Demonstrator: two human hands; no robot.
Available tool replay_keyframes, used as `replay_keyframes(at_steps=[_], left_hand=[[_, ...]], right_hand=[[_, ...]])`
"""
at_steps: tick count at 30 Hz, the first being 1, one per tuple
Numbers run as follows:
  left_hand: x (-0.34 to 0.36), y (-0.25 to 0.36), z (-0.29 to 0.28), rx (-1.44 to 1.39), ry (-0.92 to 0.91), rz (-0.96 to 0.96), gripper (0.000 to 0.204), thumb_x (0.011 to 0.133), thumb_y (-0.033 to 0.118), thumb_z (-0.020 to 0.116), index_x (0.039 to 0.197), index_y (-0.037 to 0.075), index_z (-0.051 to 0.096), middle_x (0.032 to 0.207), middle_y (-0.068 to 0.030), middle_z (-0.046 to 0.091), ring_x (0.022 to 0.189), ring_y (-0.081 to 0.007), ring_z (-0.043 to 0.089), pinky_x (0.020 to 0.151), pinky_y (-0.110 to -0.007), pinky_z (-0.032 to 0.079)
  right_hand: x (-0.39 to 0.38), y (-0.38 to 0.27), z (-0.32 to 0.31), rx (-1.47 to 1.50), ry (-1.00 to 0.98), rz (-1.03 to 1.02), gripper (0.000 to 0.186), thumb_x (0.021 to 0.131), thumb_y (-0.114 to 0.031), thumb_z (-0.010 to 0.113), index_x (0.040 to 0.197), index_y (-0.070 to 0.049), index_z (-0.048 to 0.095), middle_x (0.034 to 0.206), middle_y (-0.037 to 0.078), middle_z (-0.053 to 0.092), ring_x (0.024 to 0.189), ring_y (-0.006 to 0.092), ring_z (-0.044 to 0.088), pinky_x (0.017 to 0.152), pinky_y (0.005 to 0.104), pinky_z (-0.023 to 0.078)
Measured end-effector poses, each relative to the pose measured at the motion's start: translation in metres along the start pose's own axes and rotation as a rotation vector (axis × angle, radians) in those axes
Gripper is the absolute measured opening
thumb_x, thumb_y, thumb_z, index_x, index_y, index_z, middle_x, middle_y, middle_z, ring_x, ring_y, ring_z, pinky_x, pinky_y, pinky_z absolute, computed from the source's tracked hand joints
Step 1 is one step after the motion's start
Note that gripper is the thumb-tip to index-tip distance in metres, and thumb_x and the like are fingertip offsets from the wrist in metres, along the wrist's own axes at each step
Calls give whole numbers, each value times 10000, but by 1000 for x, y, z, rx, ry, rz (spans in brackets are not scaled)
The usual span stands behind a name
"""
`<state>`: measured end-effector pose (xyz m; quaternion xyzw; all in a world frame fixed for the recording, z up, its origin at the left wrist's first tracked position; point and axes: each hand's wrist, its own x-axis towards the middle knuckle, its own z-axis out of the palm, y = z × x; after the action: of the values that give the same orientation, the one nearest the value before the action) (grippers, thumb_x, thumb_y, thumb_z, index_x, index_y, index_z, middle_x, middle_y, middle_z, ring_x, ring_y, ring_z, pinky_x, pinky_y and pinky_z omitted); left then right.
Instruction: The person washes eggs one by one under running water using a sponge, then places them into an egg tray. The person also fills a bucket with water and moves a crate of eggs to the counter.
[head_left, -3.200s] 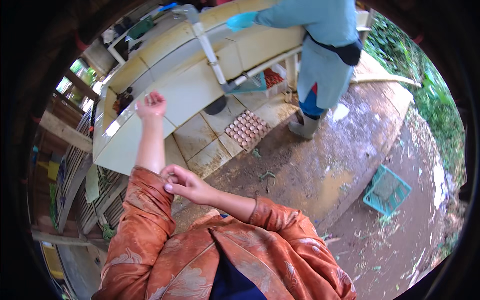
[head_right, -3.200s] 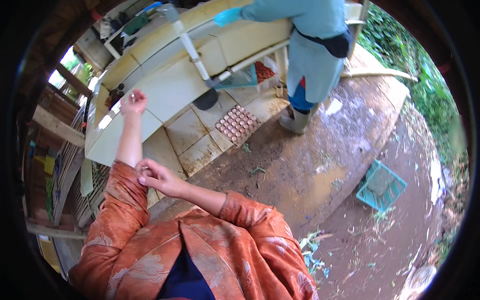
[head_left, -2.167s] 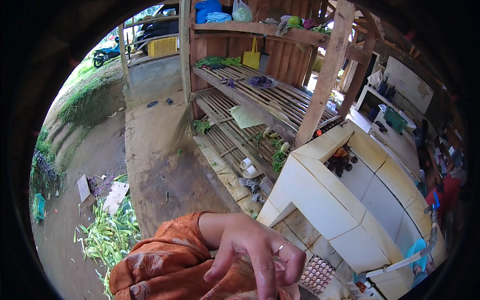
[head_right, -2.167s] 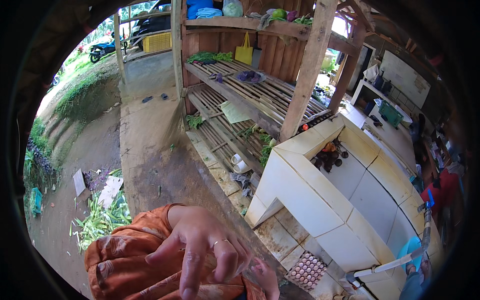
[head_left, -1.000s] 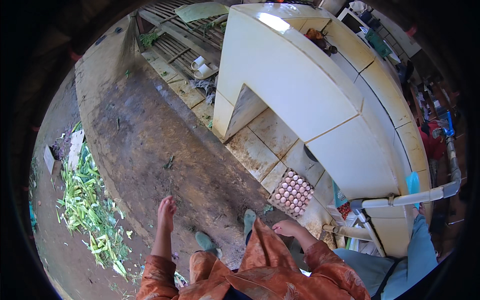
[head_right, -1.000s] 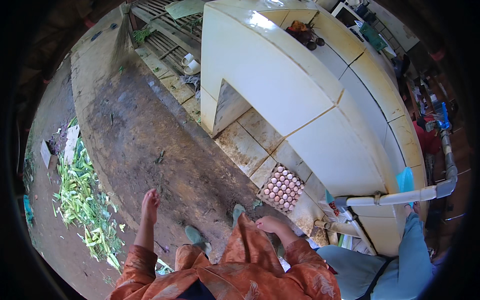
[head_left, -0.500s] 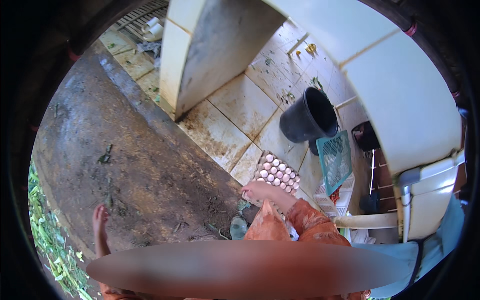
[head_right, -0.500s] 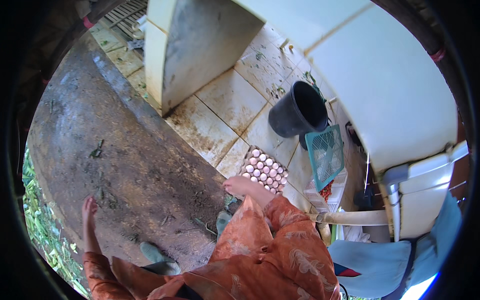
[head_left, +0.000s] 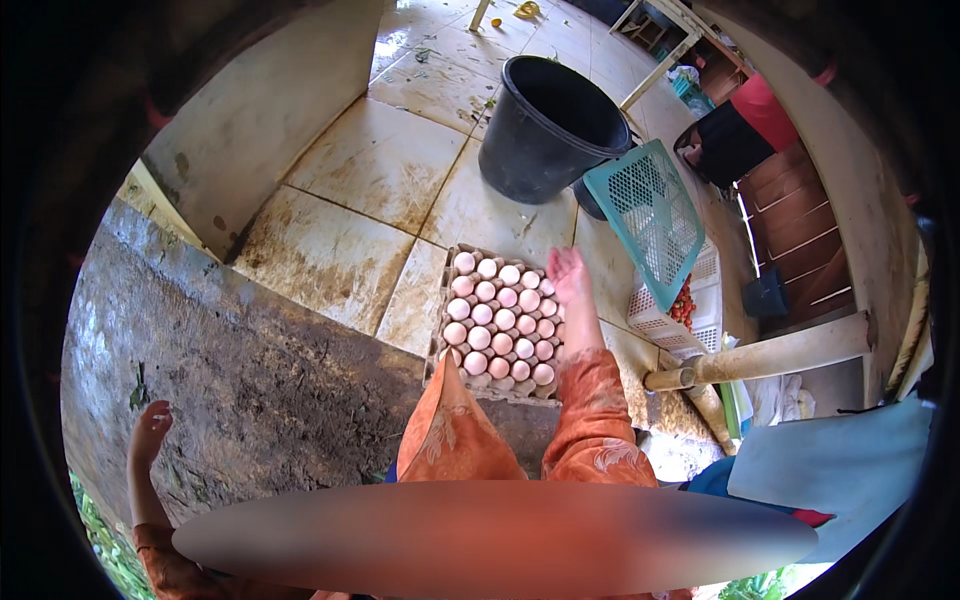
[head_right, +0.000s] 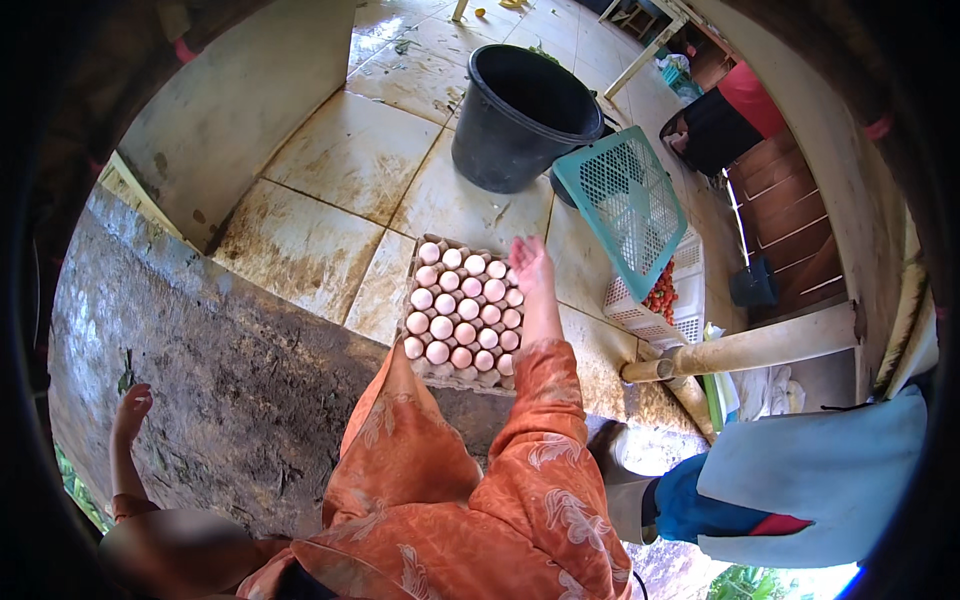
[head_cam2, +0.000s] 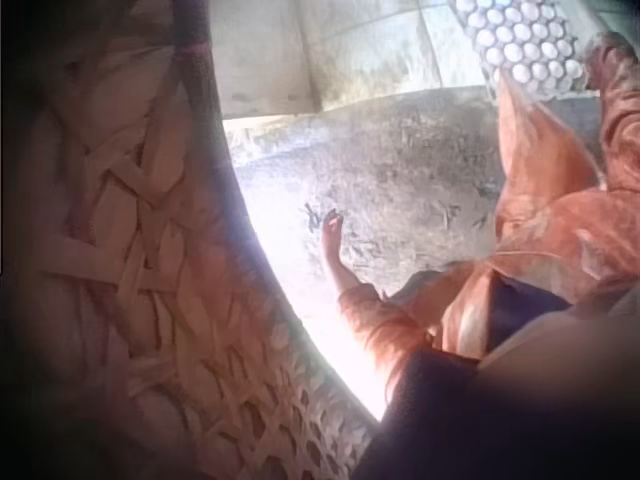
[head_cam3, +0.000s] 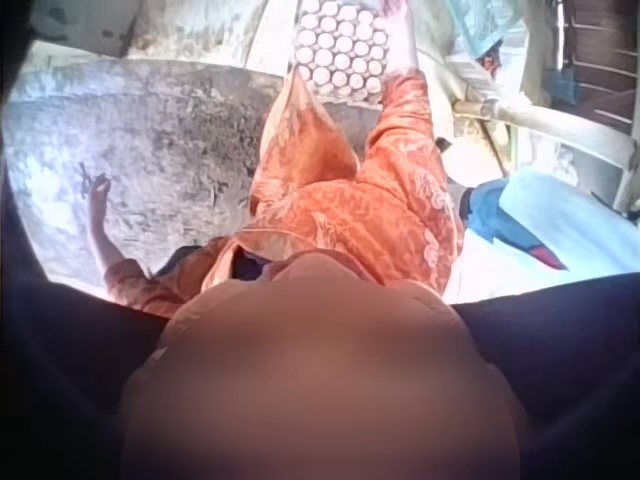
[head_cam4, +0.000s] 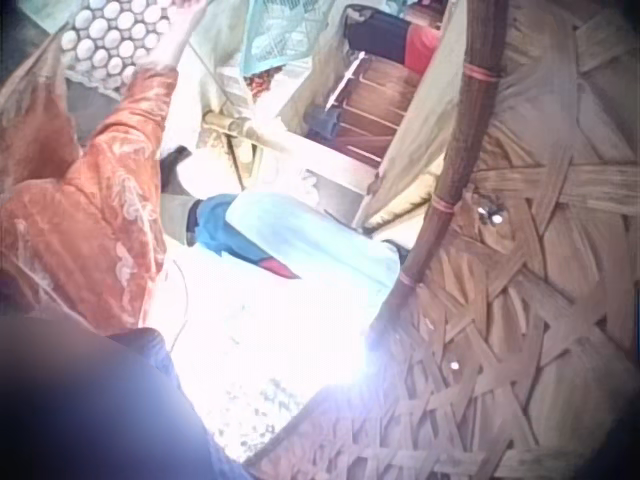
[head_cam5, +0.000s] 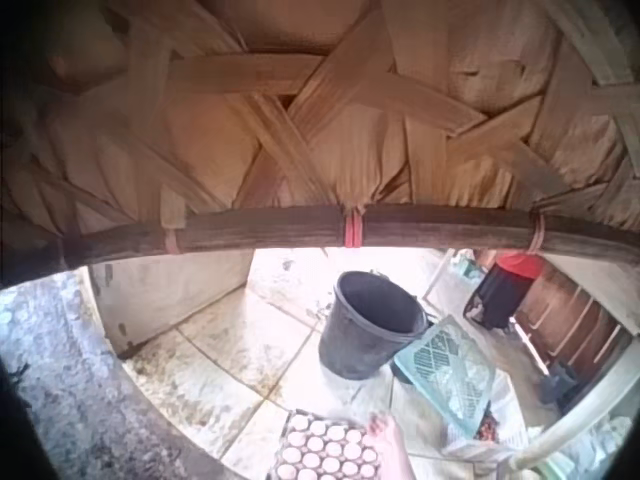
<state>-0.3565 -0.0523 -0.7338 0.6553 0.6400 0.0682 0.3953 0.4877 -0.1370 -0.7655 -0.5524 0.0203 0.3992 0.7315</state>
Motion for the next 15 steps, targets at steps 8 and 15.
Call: replay_keyframes(at_steps=[8,15], left_hand=[[-51,10,9,119,77,-68,336,811,108,603,1141,72,552,1008,-94,612,811,-169,587,728,-308,478],[-131,-70,-11,-151,195,-311,313,845,134,588,1140,37,546,1009,-79,611,831,-157,585,741,-293,478]], right_hand=[[107,-113,134,92,112,-176,641,798,-463,626,1276,-103,395,1305,103,396,1144,221,438,869,439,447],[109,-101,177,166,178,-174,471,782,-238,662,1186,-99,464,1251,81,418,1124,221,433,805,511,497]])
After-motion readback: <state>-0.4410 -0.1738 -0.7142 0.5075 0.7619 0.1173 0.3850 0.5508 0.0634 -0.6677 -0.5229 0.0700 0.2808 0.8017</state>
